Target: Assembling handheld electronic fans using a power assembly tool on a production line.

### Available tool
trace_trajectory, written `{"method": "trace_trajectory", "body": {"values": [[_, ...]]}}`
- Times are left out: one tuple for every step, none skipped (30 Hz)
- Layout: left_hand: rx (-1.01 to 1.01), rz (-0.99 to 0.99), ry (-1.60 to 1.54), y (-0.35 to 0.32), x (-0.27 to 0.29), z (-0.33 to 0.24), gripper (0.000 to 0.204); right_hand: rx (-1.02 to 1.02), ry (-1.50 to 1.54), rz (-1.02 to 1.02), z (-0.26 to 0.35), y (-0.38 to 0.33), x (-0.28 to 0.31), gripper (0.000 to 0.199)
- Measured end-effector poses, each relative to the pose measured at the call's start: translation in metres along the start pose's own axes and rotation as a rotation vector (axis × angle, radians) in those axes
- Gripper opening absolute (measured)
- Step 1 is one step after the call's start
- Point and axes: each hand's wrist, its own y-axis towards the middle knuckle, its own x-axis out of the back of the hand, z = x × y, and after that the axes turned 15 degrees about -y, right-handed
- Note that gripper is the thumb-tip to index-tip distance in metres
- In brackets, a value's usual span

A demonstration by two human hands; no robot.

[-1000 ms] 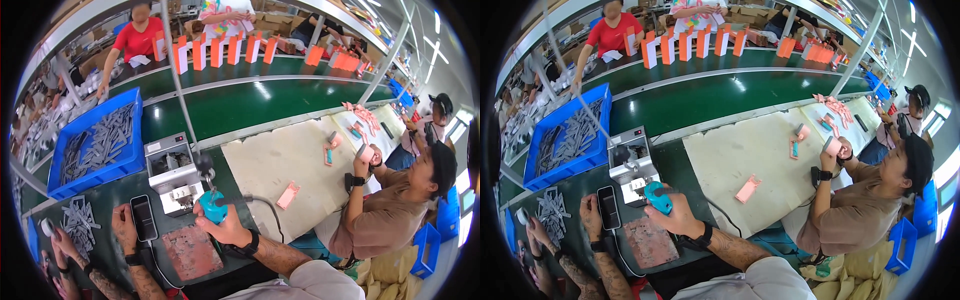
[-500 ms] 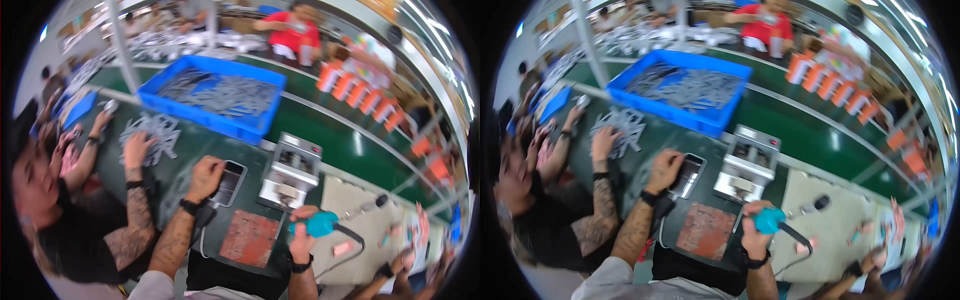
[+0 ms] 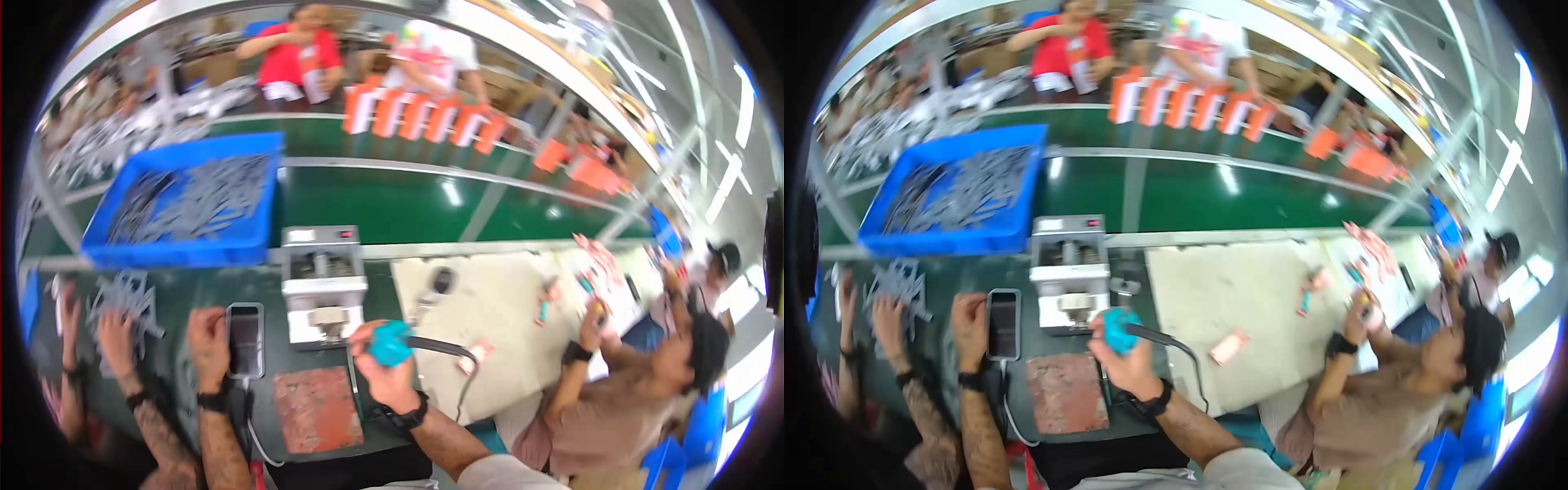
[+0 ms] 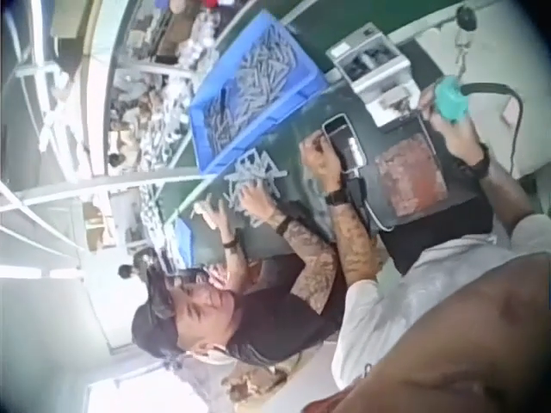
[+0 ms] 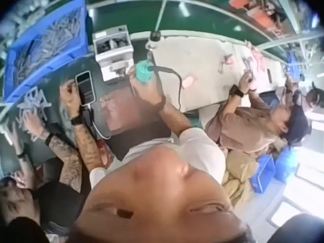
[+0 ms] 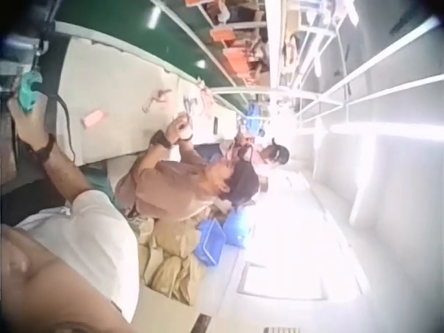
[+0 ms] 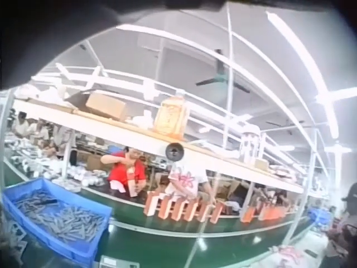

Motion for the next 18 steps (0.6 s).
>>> {"method": "trace_trajectory", "body": {"values": [[0.032, 0.0, 0.023, -0.001, 0.004, 0.002, 0.013, 0.03, -0.014, 0.022, -0.003, -0.001, -0.001, 0.033], [0.024, 0.035, -0.003, 0.0, 0.002, 0.0, 0.013, 0.014, -0.015, 0.031, -0.003, -0.004, 0.003, 0.034], [0.061, 0.05, 0.02, 0.003, -0.003, -0.003, 0.013, 0.006, -0.012, 0.053, -0.004, -0.003, 0.008, 0.036], [0.106, 0.067, 0.036, 0.003, -0.012, -0.004, 0.013, 0.019, -0.037, 0.024, 0.002, -0.003, 0.011, 0.041], [0.102, 0.082, 0.018, 0.004, -0.015, -0.005, 0.013, 0.046, -0.028, 0.031, 0.002, -0.003, 0.014, 0.048], [0.137, 0.072, -0.036, 0.004, -0.017, -0.004, 0.013, 0.023, -0.018, 0.039, 0.003, -0.003, 0.017, 0.05], [0.174, 0.062, -0.081, 0.005, -0.012, -0.004, 0.014, -0.004, 0.001, 0.048, 0.006, -0.005, 0.013, 0.051], [0.159, 0.076, -0.039, 0.006, -0.009, -0.006, 0.014, -0.008, -0.003, 0.037, 0.007, -0.006, 0.012, 0.051], [0.16, 0.087, -0.04, 0.005, -0.01, -0.005, 0.014, -0.017, 0.003, 0.039, 0.007, -0.006, 0.012, 0.051], [0.142, 0.08, -0.035, 0.004, -0.008, -0.003, 0.014, -0.024, 0.017, 0.046, 0.005, -0.005, 0.01, 0.052], [0.124, 0.073, -0.028, 0.005, -0.007, -0.003, 0.013, -0.025, 0.023, 0.041, 0.004, -0.005, 0.009, 0.052], [0.122, 0.078, -0.022, 0.005, -0.004, -0.004, 0.013, -0.007, -0.008, 0.043, 0.003, -0.005, 0.009, 0.051], [0.121, 0.095, 0.016, 0.006, -0.005, -0.008, 0.013, 0.014, -0.041, 0.045, 0.001, -0.005, 0.01, 0.051], [0.12, 0.114, 0.054, 0.008, -0.006, -0.01, 0.013, 0.015, -0.038, 0.039, -0.001, -0.005, 0.01, 0.051], [0.116, 0.121, 0.056, 0.008, -0.006, -0.008, 0.013, 0.022, -0.044, 0.054, -0.002, -0.005, 0.011, 0.051], [0.088, 0.11, 0.055, 0.008, -0.006, -0.005, 0.014, 0.03, -0.049, 0.07, -0.003, -0.006, 0.011, 0.051], [0.06, 0.101, 0.053, 0.007, -0.006, -0.003, 0.014, 0.03, -0.047, 0.06, -0.004, -0.006, 0.011, 0.051], [0.055, 0.111, 0.053, 0.008, -0.005, -0.001, 0.014, 0.021, -0.051, 0.067, -0.004, -0.005, 0.011, 0.051]]}}
